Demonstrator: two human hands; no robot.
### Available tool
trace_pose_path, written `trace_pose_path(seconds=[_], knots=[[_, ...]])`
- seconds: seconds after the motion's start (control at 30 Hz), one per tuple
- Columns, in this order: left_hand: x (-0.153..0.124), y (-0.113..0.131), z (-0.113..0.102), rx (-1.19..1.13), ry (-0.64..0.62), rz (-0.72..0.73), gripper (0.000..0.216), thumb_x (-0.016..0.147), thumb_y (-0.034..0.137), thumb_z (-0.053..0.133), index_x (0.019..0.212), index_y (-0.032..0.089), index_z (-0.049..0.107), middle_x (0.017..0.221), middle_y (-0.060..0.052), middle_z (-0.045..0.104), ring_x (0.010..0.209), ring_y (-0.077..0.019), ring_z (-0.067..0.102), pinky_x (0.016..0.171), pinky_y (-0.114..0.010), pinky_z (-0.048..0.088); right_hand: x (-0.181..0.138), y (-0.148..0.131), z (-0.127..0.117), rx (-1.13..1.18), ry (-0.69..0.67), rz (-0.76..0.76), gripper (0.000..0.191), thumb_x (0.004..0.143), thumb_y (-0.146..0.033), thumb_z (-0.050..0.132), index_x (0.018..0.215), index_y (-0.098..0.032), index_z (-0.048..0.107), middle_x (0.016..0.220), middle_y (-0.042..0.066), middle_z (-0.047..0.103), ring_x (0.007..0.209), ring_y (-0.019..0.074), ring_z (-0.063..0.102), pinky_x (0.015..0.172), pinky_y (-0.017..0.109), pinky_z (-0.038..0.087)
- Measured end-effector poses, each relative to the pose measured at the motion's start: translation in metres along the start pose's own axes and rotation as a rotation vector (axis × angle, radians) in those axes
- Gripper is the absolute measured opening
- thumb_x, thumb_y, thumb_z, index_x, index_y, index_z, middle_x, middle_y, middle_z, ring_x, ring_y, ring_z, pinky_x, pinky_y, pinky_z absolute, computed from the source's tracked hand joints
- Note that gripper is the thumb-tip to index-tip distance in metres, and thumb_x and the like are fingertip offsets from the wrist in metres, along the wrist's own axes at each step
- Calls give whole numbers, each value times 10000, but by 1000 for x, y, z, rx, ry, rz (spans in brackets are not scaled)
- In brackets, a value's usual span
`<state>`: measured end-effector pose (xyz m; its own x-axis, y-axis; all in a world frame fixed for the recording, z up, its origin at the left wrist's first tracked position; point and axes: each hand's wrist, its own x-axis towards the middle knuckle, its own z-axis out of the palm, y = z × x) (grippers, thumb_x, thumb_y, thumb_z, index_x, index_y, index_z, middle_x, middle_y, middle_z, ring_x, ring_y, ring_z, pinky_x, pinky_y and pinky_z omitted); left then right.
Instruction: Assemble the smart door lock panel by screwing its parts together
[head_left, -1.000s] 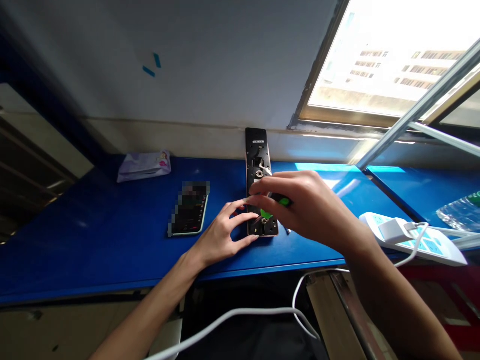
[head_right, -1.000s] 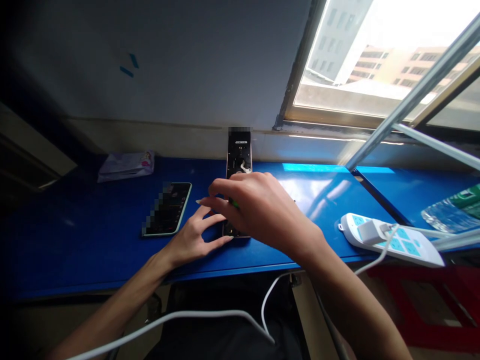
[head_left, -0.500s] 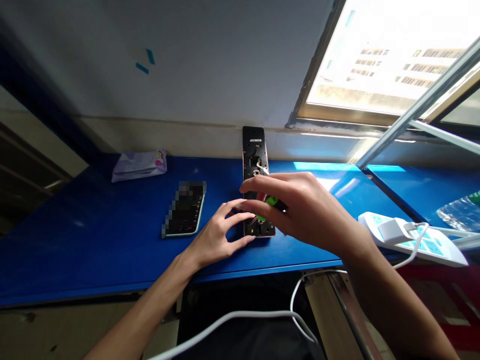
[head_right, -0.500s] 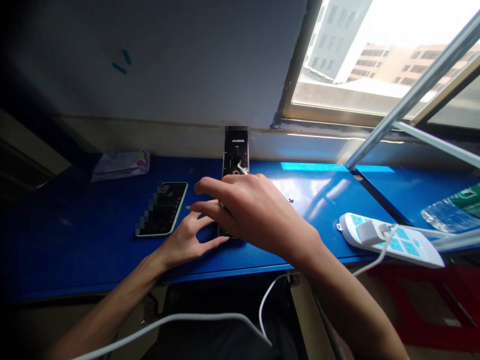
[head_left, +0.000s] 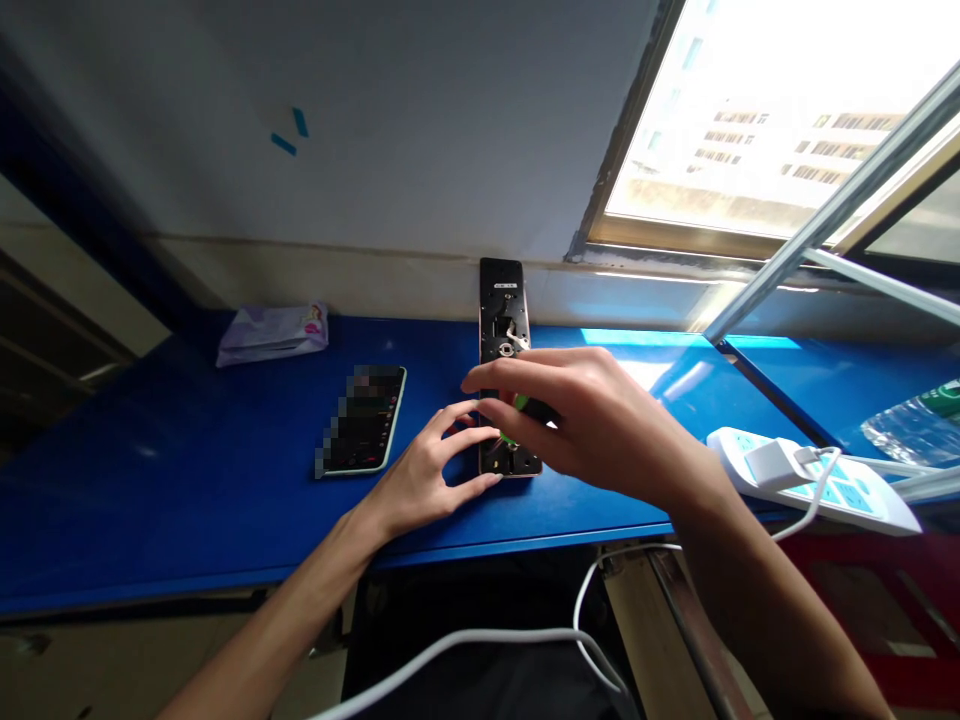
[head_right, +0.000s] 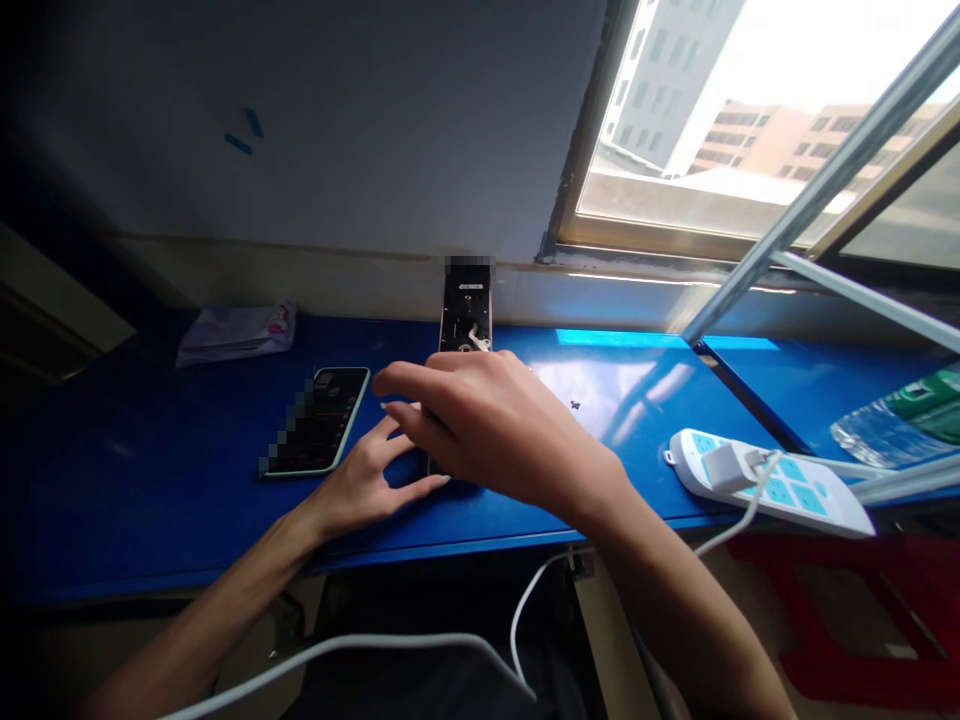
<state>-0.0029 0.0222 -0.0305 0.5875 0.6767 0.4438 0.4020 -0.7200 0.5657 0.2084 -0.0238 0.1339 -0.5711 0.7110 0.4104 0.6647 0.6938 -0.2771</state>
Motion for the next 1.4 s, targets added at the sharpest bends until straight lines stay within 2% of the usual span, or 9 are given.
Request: trace_pose_path(seconds=[0.13, 0.33, 0.53, 0.7, 0.8, 0.9, 1.0, 1.27, 1.4], knots=[[1, 0, 0, -31, 9, 14, 407, 912, 349, 806, 1289, 244, 697, 1498, -111, 579, 1304, -322, 645, 1127, -497, 587, -4, 2, 4, 57, 56, -52, 506, 879, -64, 605, 1364, -186, 684, 1083, 68, 722, 755, 121, 608, 644, 246, 430], [1, 2, -1, -37, -17, -33, 401, 924, 398, 793, 1271, 219, 697, 1518, -124, 570, 1346, -348, 623, 1154, -523, 570, 1, -1, 6, 22, 53, -28, 265, 1053, -365, 631, 1088, -148, 779, 848, 48, 751, 686, 122, 625, 640, 249, 417], [2, 2, -1, -44, 4, 6, 413, 923, 365, 797, 1306, 252, 694, 1515, -111, 561, 1309, -318, 637, 1152, -509, 568, -1, 0, 6, 101, 34, -40, 492, 911, -69, 608, 1389, -162, 674, 1083, 83, 762, 781, 140, 651, 660, 257, 435], [2, 2, 0, -45, -5, -2, 433, 926, 390, 792, 1318, 238, 687, 1520, -124, 567, 1346, -334, 629, 1178, -518, 551, -1, 1, 6, 46, 105, -33, 171, 963, -190, 653, 1057, -135, 784, 856, 47, 759, 687, 125, 631, 626, 251, 416], [1, 2, 0, -6, -3, -2, 440, 931, 406, 789, 1330, 248, 693, 1522, -117, 575, 1387, -352, 605, 1197, -522, 536, -1, 4, 5, 54, 94, -53, 258, 1051, -276, 608, 905, -144, 775, 782, 32, 753, 648, 106, 625, 618, 240, 412], [0, 2, 0, 13, -2, -8, 451, 926, 400, 799, 1347, 279, 691, 1532, -95, 564, 1377, -336, 611, 1189, -502, 547, -2, 5, 2, 68, 65, -64, 219, 1024, -180, 597, 1159, -159, 768, 946, 52, 785, 733, 121, 668, 651, 239, 446], [0, 1, 0, -1, -12, -8, 453, 932, 379, 795, 1360, 290, 679, 1545, -86, 545, 1387, -318, 603, 1191, -482, 546, -4, 5, 1, 89, 38, -58, 544, 881, -49, 592, 1408, -169, 656, 1041, 60, 763, 805, 142, 673, 657, 245, 465], [1, 3, -1, -26, -10, -10, 466, 910, 367, 820, 1345, 267, 686, 1560, -103, 548, 1373, -329, 617, 1197, -512, 540, -6, 10, 5, 81, 122, -64, 159, 1022, -215, 637, 1078, -167, 778, 891, 35, 781, 705, 111, 667, 635, 231, 451], [1, 4, -2, -41, -12, -19, 441, 899, 358, 825, 1312, 259, 706, 1539, -110, 554, 1378, -337, 613, 1176, -513, 558, -7, 7, 3, 114, 51, -43, 529, 844, -42, 625, 1352, -177, 687, 1069, 56, 768, 790, 135, 681, 642, 240, 464]])
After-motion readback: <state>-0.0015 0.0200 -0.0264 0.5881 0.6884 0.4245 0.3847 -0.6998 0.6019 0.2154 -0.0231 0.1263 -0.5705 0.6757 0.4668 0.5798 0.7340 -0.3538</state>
